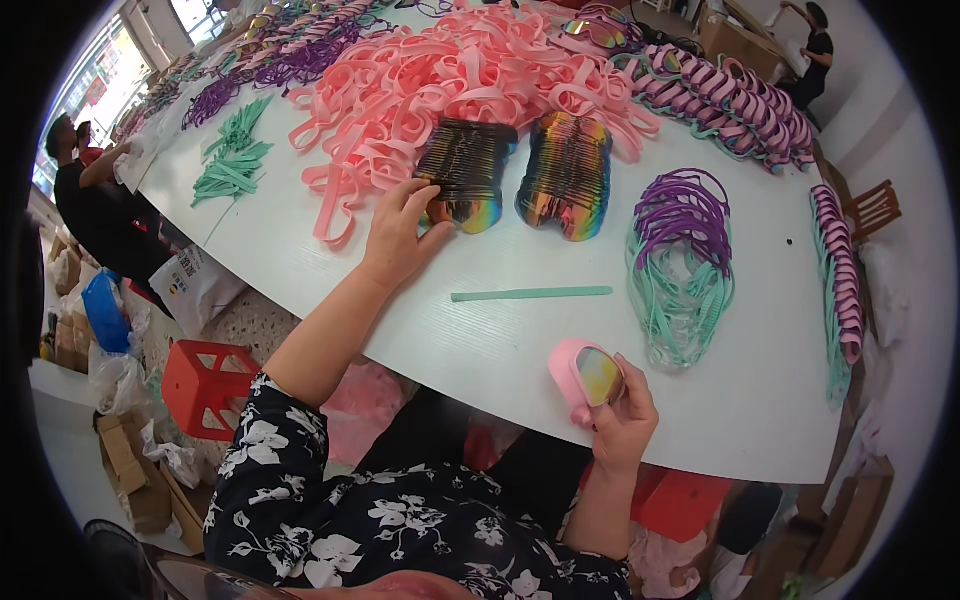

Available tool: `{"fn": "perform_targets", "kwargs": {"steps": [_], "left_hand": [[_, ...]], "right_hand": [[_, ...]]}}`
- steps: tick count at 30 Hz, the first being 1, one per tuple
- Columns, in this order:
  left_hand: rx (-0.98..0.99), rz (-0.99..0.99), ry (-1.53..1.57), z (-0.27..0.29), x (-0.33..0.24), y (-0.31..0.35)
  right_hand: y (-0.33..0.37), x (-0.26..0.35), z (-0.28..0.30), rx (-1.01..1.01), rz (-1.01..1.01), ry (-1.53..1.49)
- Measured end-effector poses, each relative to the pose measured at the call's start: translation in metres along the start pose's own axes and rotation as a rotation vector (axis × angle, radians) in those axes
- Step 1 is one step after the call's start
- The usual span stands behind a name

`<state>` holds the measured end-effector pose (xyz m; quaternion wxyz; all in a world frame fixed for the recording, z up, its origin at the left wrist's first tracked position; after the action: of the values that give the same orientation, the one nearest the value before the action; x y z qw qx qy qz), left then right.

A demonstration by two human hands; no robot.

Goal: Assemble components of swimming goggles by attaching straps to the lenses.

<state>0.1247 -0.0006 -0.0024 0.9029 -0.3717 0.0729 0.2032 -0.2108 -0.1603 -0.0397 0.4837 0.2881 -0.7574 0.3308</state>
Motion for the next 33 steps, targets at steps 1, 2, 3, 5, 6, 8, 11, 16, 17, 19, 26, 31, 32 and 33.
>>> {"fn": "perform_targets", "kwargs": {"steps": [1,2,3,5,6,8,11,16,17,19,26,31,32,33], "left_hand": [[-0.002,0.0,0.0,0.0,-0.001,0.0],[-0.004,0.0,0.0,0.0,-0.001,0.0],[-0.009,0.0,0.0,0.0,-0.001,0.0],[-0.02,-0.001,0.0,0.0,-0.002,0.0],[-0.017,-0.003,0.001,-0.001,-0.001,0.0],[-0.012,-0.009,0.003,-0.001,-0.001,0.0],[-0.012,-0.008,-0.003,-0.002,-0.001,0.001],[-0.016,-0.013,-0.016,-0.002,-0.002,0.001],[-0.017,-0.016,-0.016,-0.001,-0.003,0.001],[-0.016,-0.021,-0.021,-0.001,-0.002,0.001],[-0.018,-0.032,-0.04,0.002,-0.006,0.0],[-0.023,-0.032,-0.028,0.002,-0.006,-0.001],[-0.023,-0.032,-0.024,0.001,-0.005,-0.001],[-0.022,-0.031,-0.025,0.001,-0.005,0.0]], "right_hand": [[0.0,0.0,-0.001,0.003,-0.003,-0.001],[0.001,-0.002,0.002,-0.008,0.0,0.019],[0.001,-0.005,0.006,-0.02,0.004,0.038],[0.002,-0.008,0.01,-0.034,0.013,0.067],[0.001,-0.008,0.01,-0.037,0.019,0.077],[0.001,-0.007,0.01,-0.041,0.022,0.084],[0.001,-0.007,0.01,-0.039,0.013,0.083],[0.002,-0.008,0.011,-0.018,0.012,0.065],[0.002,-0.009,0.012,-0.023,0.011,0.071],[0.003,-0.009,0.013,-0.031,0.005,0.082],[0.002,-0.006,0.008,-0.021,-0.021,0.021],[0.0,-0.004,0.004,-0.011,0.005,0.036],[0.0,-0.004,0.005,-0.019,-0.007,0.033],[0.001,-0.005,0.007,-0.026,-0.02,0.029]]}}
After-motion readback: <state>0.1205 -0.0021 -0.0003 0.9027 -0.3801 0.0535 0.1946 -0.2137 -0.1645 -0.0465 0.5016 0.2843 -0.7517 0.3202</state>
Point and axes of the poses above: each hand's wrist, its own y-axis away from the middle knuckle, its own z-axis out of the back of the hand, x = y × z, the point moved 6 cm from there along -y, towards the middle knuckle, and after that the axes turned 7 degrees about x, right-handed, at the moved point
